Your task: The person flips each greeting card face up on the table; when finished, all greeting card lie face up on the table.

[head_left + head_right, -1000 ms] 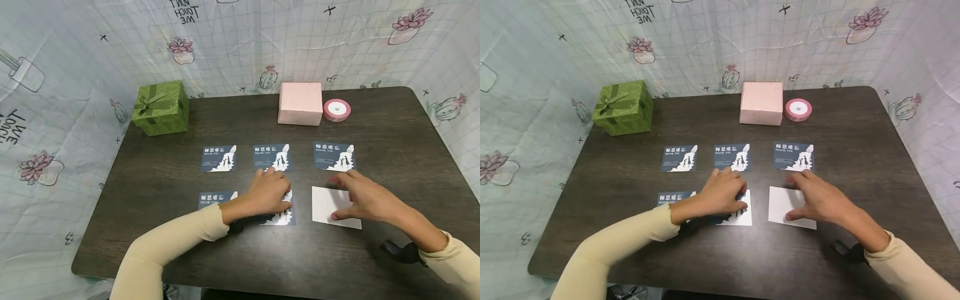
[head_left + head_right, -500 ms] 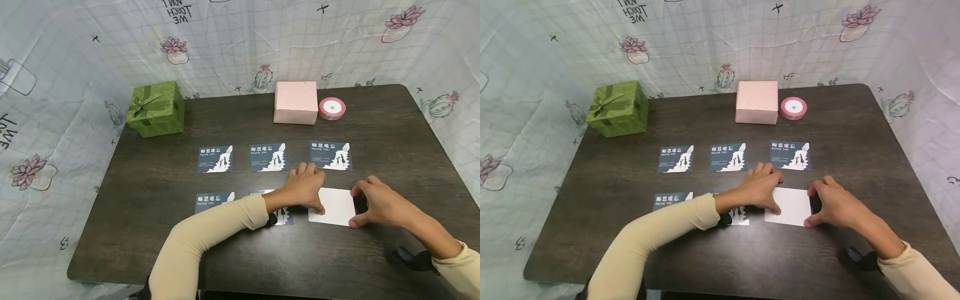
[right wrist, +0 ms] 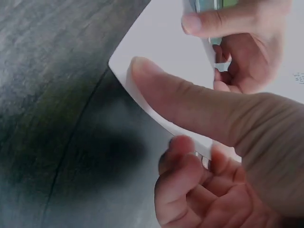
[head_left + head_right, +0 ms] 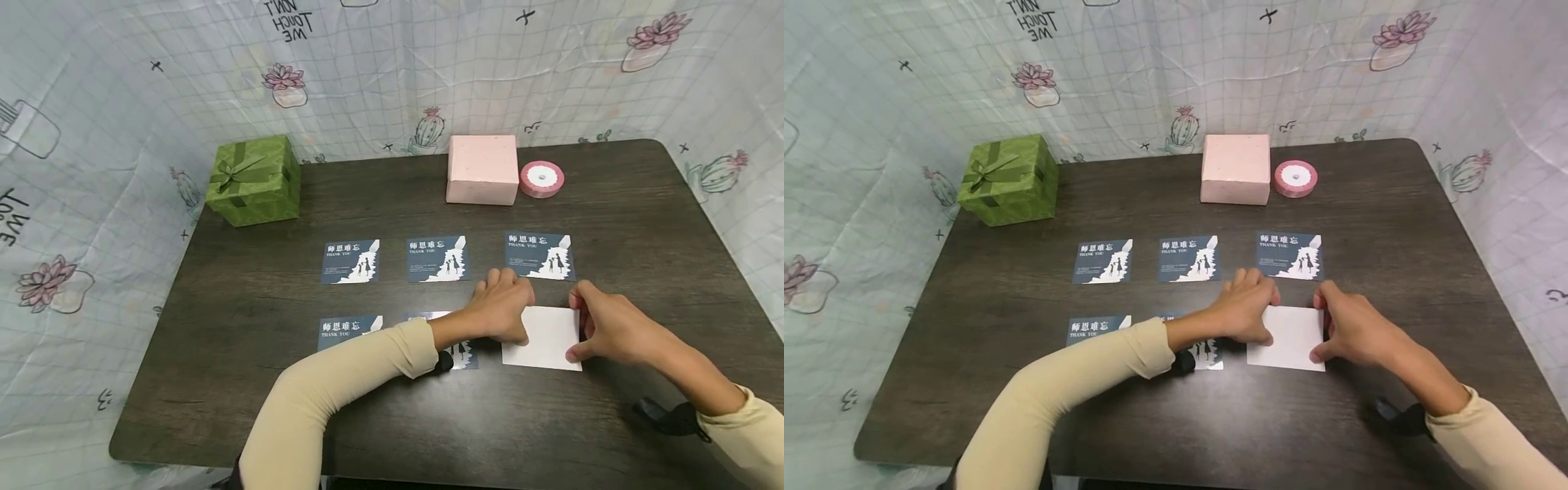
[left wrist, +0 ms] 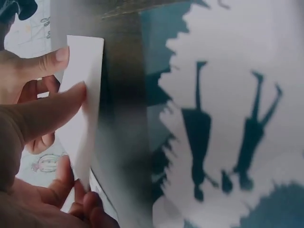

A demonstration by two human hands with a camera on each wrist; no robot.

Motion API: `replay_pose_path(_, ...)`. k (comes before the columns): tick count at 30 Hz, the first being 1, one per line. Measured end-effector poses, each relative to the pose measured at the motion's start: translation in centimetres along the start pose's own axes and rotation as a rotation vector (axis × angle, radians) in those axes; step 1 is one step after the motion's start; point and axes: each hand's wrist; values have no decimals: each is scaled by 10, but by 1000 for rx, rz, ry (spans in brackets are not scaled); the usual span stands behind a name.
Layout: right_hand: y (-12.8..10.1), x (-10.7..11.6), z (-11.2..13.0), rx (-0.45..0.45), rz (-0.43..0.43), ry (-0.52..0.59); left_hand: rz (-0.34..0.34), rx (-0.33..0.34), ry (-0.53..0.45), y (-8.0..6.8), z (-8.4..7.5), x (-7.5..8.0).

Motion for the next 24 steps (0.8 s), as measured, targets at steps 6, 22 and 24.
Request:
replay_pose_path(6, -3, 6, 0, 22, -123, -59, -52, 8, -455, -9, 15, 8)
replay_pose_path(22, -12, 7, -1, 29, -224, -87, 315, 300, -1569, -28, 22, -6)
replay_pose_path(24, -18, 11, -6, 18, -219, -48, 285, 297, -1570, -28, 20, -7)
Point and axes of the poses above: each hand's wrist, its own y-axis towards the middle knuckle, its own x-axis out of the back of the hand, z = x × y, and after that the axes turned 7 degrees about y, right-handed
